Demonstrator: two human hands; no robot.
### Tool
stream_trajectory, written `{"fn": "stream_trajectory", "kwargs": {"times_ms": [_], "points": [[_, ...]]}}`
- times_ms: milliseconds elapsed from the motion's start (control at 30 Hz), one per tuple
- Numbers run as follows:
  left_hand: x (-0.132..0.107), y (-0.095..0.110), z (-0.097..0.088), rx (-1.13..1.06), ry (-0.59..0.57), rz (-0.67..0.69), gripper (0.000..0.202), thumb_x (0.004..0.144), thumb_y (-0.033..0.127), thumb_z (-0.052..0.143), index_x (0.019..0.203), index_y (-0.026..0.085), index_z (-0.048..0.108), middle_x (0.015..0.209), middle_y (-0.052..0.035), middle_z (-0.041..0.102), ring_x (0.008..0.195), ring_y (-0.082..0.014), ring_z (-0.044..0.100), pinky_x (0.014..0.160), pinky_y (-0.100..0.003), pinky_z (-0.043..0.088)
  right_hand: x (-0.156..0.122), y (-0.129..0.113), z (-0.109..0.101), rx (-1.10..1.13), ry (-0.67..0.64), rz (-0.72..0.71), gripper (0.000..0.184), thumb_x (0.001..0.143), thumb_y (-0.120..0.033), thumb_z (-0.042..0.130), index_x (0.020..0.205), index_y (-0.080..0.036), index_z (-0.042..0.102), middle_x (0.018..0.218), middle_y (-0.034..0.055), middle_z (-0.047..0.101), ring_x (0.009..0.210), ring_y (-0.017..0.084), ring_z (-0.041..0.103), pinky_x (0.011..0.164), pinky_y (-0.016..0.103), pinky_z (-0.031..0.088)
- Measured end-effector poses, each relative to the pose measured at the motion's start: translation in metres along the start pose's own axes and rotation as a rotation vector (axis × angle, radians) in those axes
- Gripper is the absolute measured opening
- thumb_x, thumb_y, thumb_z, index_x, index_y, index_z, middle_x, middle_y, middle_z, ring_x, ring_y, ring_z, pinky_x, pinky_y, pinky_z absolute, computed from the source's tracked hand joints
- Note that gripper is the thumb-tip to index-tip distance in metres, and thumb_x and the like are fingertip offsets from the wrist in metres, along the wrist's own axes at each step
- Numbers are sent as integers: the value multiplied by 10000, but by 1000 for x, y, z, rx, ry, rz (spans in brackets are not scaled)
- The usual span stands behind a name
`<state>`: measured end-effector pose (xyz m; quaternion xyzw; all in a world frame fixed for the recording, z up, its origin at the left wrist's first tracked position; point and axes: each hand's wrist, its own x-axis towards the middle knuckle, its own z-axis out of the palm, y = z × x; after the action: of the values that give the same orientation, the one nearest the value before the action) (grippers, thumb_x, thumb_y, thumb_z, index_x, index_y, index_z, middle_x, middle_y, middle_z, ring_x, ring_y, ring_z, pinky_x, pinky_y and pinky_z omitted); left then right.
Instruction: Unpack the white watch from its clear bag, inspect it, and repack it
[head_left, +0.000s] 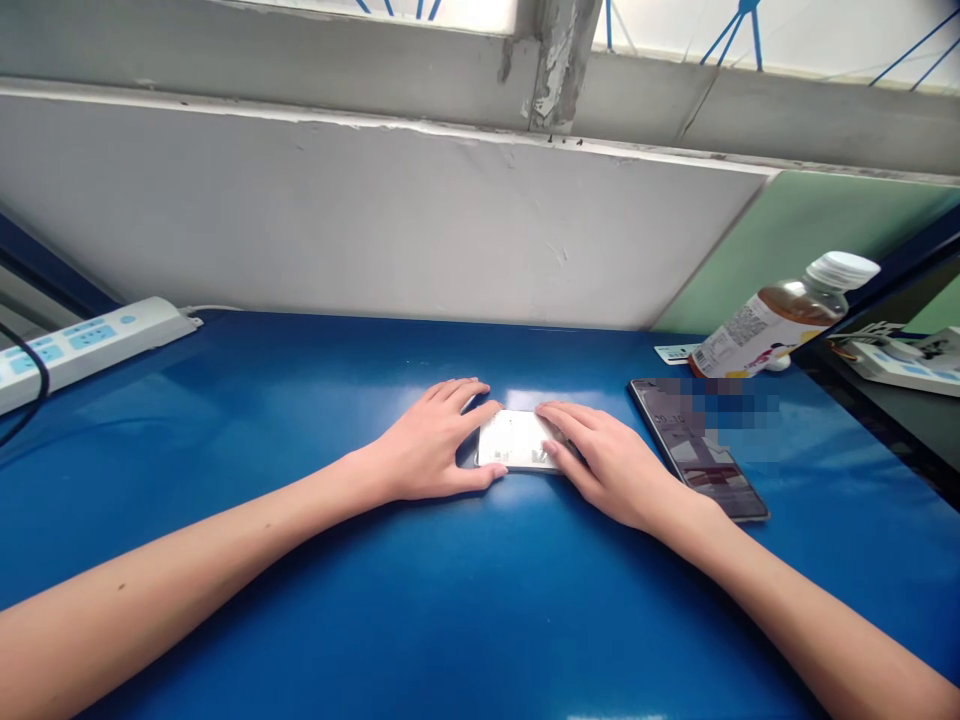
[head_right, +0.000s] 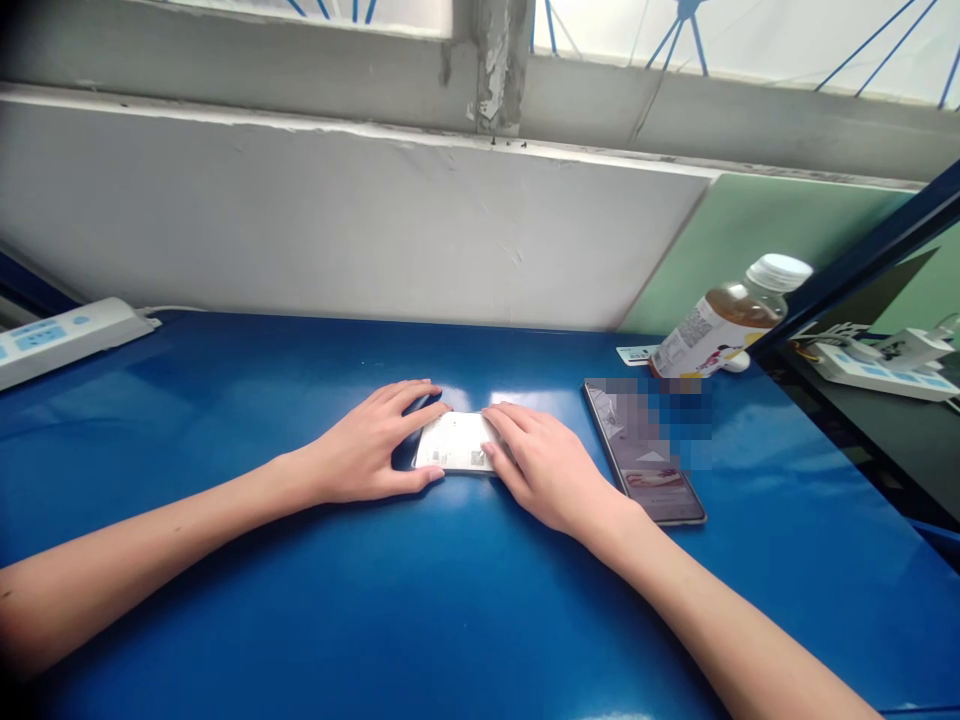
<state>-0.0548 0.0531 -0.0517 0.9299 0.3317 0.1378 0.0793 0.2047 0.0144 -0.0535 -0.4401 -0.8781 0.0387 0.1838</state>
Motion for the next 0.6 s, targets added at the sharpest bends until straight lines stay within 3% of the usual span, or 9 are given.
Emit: {"fn": "stream_trajectory", "kwargs": {"times_ms": [133, 267, 433, 600], "points": [[1, 0, 1, -28, 13, 8, 615, 848, 553, 622, 1320, 167, 538, 1390, -194, 513, 1325, -405, 447, 1087, -562, 376, 1, 0, 2, -11, 5, -21, 358, 1010, -303, 442, 1321, -173, 562, 1321, 149, 654, 1211, 310, 622, 1001, 498, 528], [2, 0, 1, -14, -4, 21, 636, 859, 567, 621, 1319, 142, 515, 1414, -207, 494, 1345, -401, 425, 1101, -552, 360, -1, -3, 5, -63, 25, -45, 408, 944, -74, 396, 1292, -144, 597, 1337, 155, 651, 1226, 303, 624, 998, 476, 538], [1, 0, 0, -94, 20, 21, 429, 876, 385, 620, 1237, 177, 516, 1384, -146, 546, 1324, -323, 471, 1101, -480, 388, -3, -6, 11, -163, 63, 29, 501, 879, 14, 374, 1301, -140, 596, 1300, 180, 671, 1193, 308, 651, 947, 477, 568], [1, 1, -1, -83, 1, 13, 705, 883, 503, 626, 1446, 164, 373, 1439, -173, 501, 1341, -352, 452, 1093, -508, 392, -2, -3, 14, -87, 100, 61, 489, 889, -3, 376, 1298, -164, 589, 1294, 154, 680, 1195, 280, 652, 973, 457, 563]]}}
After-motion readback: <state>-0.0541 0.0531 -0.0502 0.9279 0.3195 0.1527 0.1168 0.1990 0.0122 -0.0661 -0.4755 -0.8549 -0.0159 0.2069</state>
